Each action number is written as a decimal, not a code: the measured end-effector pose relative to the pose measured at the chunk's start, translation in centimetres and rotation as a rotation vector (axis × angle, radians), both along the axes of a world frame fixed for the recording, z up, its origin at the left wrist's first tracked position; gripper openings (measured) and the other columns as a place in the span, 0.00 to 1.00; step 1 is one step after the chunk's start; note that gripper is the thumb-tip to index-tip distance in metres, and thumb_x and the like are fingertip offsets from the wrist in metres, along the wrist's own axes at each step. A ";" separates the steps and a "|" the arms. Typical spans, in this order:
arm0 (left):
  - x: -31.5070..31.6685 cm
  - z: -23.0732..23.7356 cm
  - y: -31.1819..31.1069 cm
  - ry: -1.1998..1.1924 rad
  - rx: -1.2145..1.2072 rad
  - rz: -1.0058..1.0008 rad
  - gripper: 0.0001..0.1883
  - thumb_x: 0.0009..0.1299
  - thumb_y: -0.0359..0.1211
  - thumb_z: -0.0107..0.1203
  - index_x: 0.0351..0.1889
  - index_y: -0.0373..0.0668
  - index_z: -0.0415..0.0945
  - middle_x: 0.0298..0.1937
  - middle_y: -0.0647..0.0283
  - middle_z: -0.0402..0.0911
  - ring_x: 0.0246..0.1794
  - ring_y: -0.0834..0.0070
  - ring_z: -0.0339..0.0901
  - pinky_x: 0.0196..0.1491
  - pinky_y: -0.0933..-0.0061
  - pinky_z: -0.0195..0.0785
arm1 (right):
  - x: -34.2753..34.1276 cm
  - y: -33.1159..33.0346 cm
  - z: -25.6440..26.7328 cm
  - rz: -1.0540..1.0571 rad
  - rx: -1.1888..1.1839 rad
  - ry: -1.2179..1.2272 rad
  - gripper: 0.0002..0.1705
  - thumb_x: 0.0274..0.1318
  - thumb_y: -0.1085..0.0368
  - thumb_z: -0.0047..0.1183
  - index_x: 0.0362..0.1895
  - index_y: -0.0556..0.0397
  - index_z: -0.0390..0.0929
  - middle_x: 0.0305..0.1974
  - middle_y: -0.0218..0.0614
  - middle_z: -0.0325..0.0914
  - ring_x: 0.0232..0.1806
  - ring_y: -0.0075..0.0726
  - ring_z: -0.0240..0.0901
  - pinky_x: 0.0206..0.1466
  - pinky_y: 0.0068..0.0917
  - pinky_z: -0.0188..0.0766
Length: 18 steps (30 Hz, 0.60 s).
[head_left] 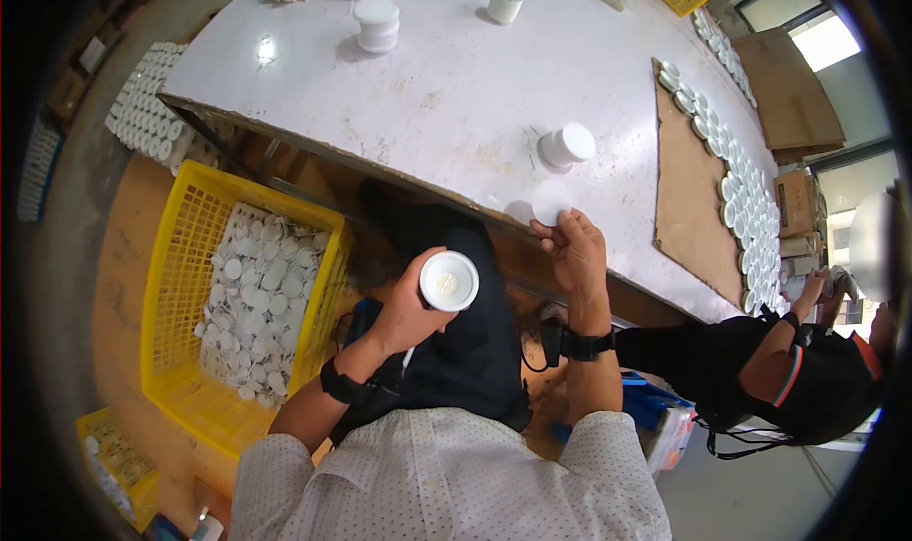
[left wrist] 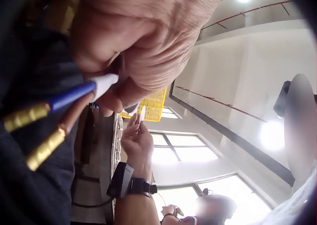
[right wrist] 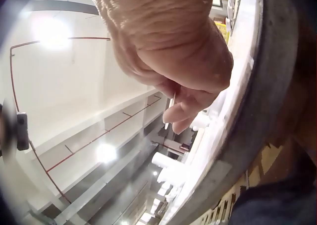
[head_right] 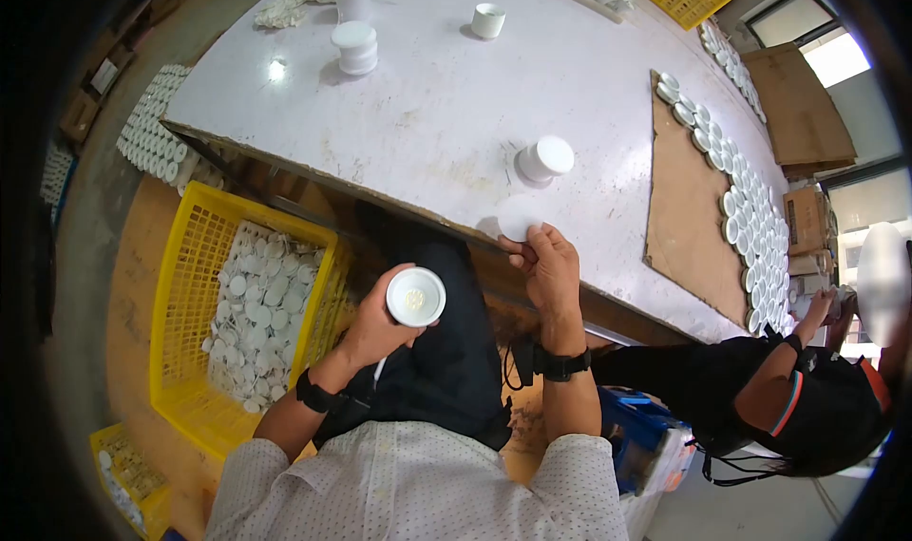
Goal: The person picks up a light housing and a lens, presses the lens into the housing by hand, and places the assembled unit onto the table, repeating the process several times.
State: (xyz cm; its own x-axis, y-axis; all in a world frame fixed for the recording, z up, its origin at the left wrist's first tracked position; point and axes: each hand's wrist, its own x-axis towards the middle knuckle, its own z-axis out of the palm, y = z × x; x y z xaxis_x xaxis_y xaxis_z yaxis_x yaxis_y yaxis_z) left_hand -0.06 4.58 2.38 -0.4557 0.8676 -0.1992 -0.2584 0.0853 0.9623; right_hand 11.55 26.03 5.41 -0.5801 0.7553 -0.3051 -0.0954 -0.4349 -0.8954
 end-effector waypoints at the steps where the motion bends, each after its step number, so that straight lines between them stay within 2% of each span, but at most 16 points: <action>1: 0.0 0.1 0.3 -0.018 -0.014 -0.019 0.34 0.53 0.17 0.54 0.59 0.40 0.55 0.41 0.59 0.75 0.33 0.76 0.77 0.23 0.82 0.68 | 0.1 -0.7 -0.3 0.034 -0.022 0.011 0.10 0.60 0.66 0.43 0.40 0.60 0.70 0.35 0.40 0.76 0.38 0.34 0.77 0.29 0.15 0.71; 2: 0.0 0.4 0.6 0.009 0.012 0.008 0.32 0.54 0.17 0.52 0.59 0.39 0.56 0.40 0.59 0.76 0.34 0.77 0.77 0.21 0.84 0.66 | 0.1 -1.3 -0.5 0.048 -0.032 -0.020 0.13 0.60 0.68 0.41 0.46 0.62 0.69 0.39 0.45 0.76 0.37 0.33 0.77 0.30 0.15 0.72; 5: -0.1 0.2 0.9 0.016 0.038 0.016 0.32 0.54 0.17 0.52 0.59 0.38 0.56 0.39 0.59 0.76 0.34 0.77 0.77 0.20 0.85 0.65 | -0.1 -3.2 -0.4 0.076 -0.051 -0.016 0.13 0.59 0.70 0.40 0.46 0.61 0.69 0.38 0.43 0.77 0.38 0.30 0.77 0.31 0.16 0.73; 6: -0.1 -0.3 1.1 0.113 0.050 0.036 0.32 0.54 0.17 0.51 0.59 0.38 0.55 0.39 0.60 0.76 0.35 0.77 0.77 0.21 0.85 0.65 | -0.3 -3.9 -0.3 0.082 -0.062 -0.016 0.13 0.59 0.70 0.40 0.46 0.61 0.69 0.38 0.43 0.77 0.38 0.30 0.77 0.31 0.16 0.73; 8: 0.0 -0.3 1.1 0.081 0.046 0.039 0.33 0.54 0.17 0.51 0.60 0.39 0.54 0.41 0.59 0.75 0.37 0.76 0.76 0.24 0.84 0.67 | -0.3 -5.4 -0.3 0.009 0.245 -0.307 0.13 0.54 0.74 0.43 0.45 0.59 0.72 0.37 0.44 0.77 0.37 0.36 0.77 0.35 0.21 0.73; 9: -0.1 -0.3 1.1 0.054 0.056 0.035 0.34 0.53 0.16 0.50 0.60 0.39 0.53 0.44 0.59 0.74 0.39 0.76 0.76 0.28 0.83 0.69 | 0.0 -5.9 -0.6 0.020 0.237 -0.305 0.13 0.54 0.74 0.43 0.45 0.59 0.72 0.37 0.44 0.77 0.37 0.36 0.77 0.35 0.21 0.73; 10: 0.0 -1.3 1.1 0.021 0.100 0.034 0.36 0.52 0.17 0.50 0.61 0.38 0.52 0.48 0.58 0.71 0.42 0.76 0.74 0.38 0.79 0.70 | 0.4 -6.4 -0.9 0.097 0.814 -0.337 0.14 0.50 0.76 0.45 0.44 0.59 0.73 0.36 0.44 0.77 0.37 0.41 0.77 0.36 0.24 0.73; 11: 0.0 -1.3 1.1 0.022 0.094 0.038 0.36 0.52 0.17 0.50 0.61 0.38 0.52 0.48 0.58 0.71 0.42 0.76 0.74 0.38 0.79 0.70 | 0.6 -6.6 -1.4 0.169 1.394 -0.348 0.16 0.47 0.78 0.47 0.43 0.58 0.74 0.35 0.44 0.77 0.37 0.46 0.76 0.38 0.27 0.73; 12: 0.1 -1.3 1.2 -0.030 0.171 0.044 0.36 0.52 0.17 0.51 0.61 0.37 0.51 0.49 0.58 0.70 0.44 0.75 0.74 0.41 0.78 0.69 | 0.4 -6.7 -1.8 0.211 1.558 -0.216 0.20 0.38 0.81 0.50 0.41 0.57 0.75 0.38 0.44 0.76 0.42 0.52 0.74 0.43 0.31 0.72; 13: 0.2 -1.2 1.3 -0.081 0.250 0.047 0.37 0.52 0.17 0.52 0.61 0.37 0.51 0.51 0.58 0.68 0.45 0.75 0.73 0.44 0.76 0.69 | 0.5 -7.0 -2.1 0.210 1.555 -0.217 0.20 0.38 0.81 0.50 0.41 0.57 0.75 0.38 0.44 0.76 0.42 0.52 0.74 0.43 0.31 0.72; 14: 0.4 -0.8 1.5 -0.112 0.272 0.065 0.35 0.54 0.21 0.54 0.61 0.36 0.51 0.47 0.60 0.70 0.39 0.78 0.74 0.37 0.80 0.69 | 0.5 -7.6 -2.1 0.269 1.607 -0.206 0.22 0.35 0.81 0.51 0.42 0.57 0.75 0.41 0.43 0.75 0.44 0.50 0.73 0.45 0.31 0.71; 15: 0.3 -0.4 1.3 -0.114 0.270 0.061 0.35 0.54 0.21 0.54 0.61 0.36 0.51 0.47 0.60 0.70 0.39 0.78 0.74 0.37 0.80 0.69 | 0.6 -8.0 -2.1 0.329 1.658 -0.195 0.24 0.32 0.81 0.52 0.42 0.56 0.75 0.44 0.43 0.74 0.47 0.48 0.72 0.47 0.32 0.70; 16: 0.0 0.2 1.0 -0.173 0.185 0.017 0.33 0.57 0.25 0.55 0.60 0.36 0.53 0.45 0.61 0.70 0.35 0.81 0.72 0.32 0.82 0.68 | 0.7 -8.1 -2.3 0.367 1.695 -0.210 0.26 0.29 0.80 0.53 0.43 0.56 0.75 0.48 0.43 0.72 0.50 0.46 0.69 0.49 0.33 0.68; 17: -0.2 0.6 0.8 -0.230 0.100 -0.025 0.31 0.60 0.30 0.56 0.59 0.36 0.54 0.43 0.63 0.71 0.32 0.84 0.70 0.28 0.85 0.66 | 0.7 -8.1 -2.4 0.366 1.694 -0.212 0.26 0.29 0.80 0.53 0.43 0.56 0.75 0.48 0.43 0.72 0.50 0.46 0.69 0.49 0.33 0.68; 18: -0.1 0.5 0.9 -0.230 0.099 -0.027 0.31 0.60 0.30 0.56 0.59 0.36 0.54 0.43 0.63 0.71 0.32 0.84 0.70 0.28 0.85 0.66 | 0.6 -8.2 -2.4 0.376 1.709 -0.192 0.27 0.29 0.78 0.54 0.44 0.55 0.75 0.48 0.42 0.72 0.51 0.46 0.69 0.48 0.33 0.68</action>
